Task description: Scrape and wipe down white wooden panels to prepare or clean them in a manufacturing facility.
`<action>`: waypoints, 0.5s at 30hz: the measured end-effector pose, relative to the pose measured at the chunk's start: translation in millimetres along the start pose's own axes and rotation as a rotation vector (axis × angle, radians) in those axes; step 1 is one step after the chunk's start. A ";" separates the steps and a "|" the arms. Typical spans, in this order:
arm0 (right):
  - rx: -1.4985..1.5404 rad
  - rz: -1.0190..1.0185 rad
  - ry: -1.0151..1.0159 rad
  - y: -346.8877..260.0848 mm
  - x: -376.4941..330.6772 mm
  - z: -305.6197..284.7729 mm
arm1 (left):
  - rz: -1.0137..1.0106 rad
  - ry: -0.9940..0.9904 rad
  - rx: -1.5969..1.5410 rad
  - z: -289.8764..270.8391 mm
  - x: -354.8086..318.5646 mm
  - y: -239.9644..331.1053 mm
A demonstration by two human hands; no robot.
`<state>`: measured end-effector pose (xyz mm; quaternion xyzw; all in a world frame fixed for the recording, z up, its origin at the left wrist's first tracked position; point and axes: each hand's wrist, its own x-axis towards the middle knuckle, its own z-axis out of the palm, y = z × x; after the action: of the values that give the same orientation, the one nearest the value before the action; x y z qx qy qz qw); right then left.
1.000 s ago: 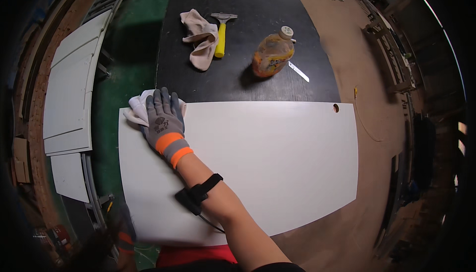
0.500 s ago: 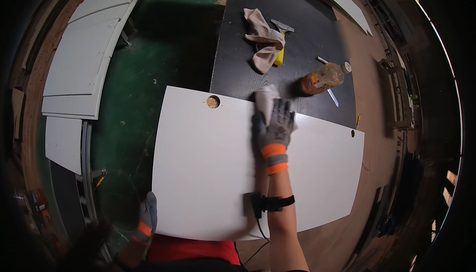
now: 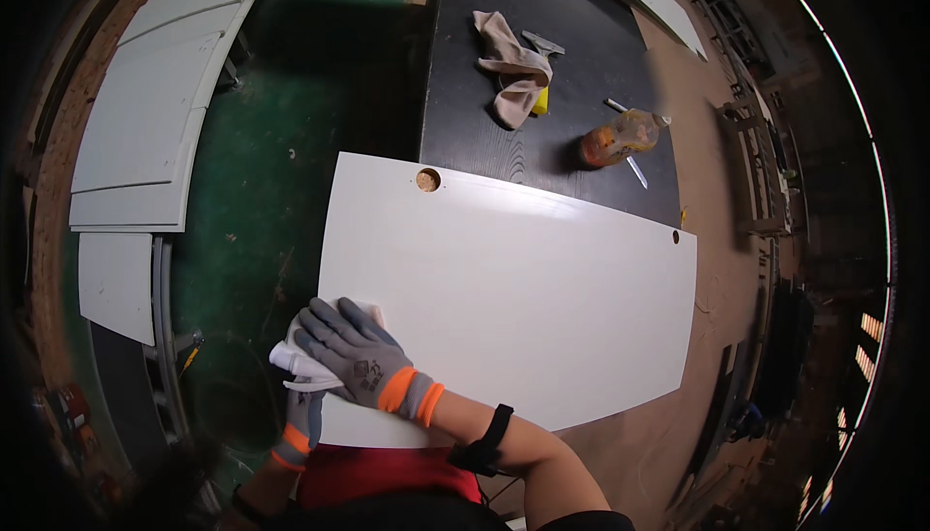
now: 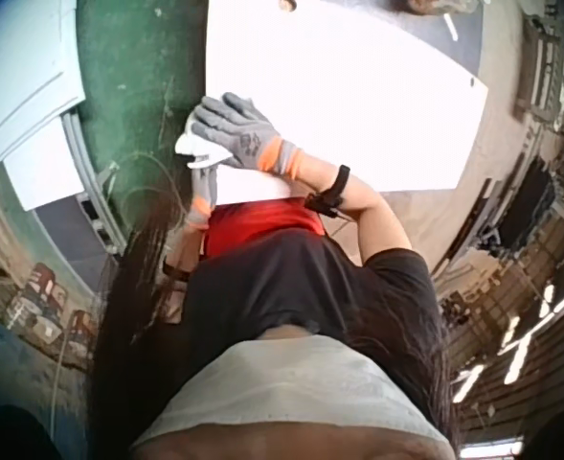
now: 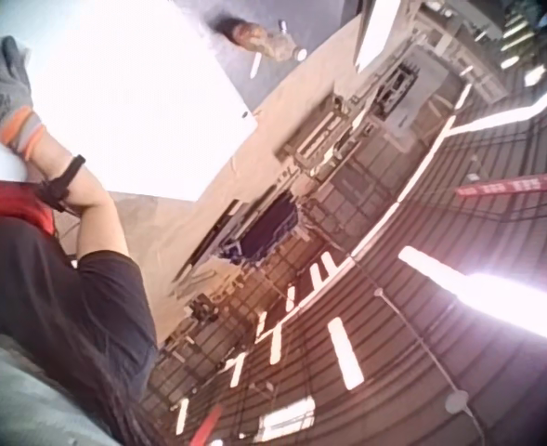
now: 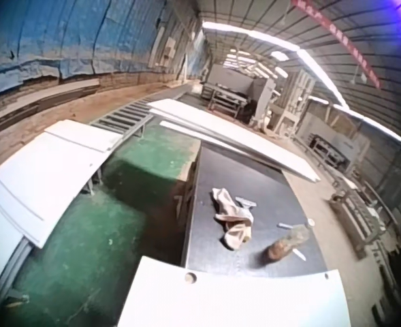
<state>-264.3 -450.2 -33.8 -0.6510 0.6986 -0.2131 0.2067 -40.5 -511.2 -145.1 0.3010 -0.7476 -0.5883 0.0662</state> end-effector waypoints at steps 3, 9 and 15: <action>-0.204 0.046 0.096 49.1 41.3 -31.6 | -0.494 0.020 -0.389 -5.4 -27.5 21.4; -0.550 0.227 0.456 136.7 102.7 -57.3 | -0.368 -0.608 -0.734 -36.9 -5.2 104.3; 0.056 -0.110 -0.128 -77.2 -72.8 74.3 | 0.128 -0.382 -0.158 -47.9 -13.2 42.0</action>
<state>-153.9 -384.4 -50.5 -0.6947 0.6410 -0.2014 0.2568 -23.8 -539.1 -88.8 0.1297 -0.7157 -0.6861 -0.0161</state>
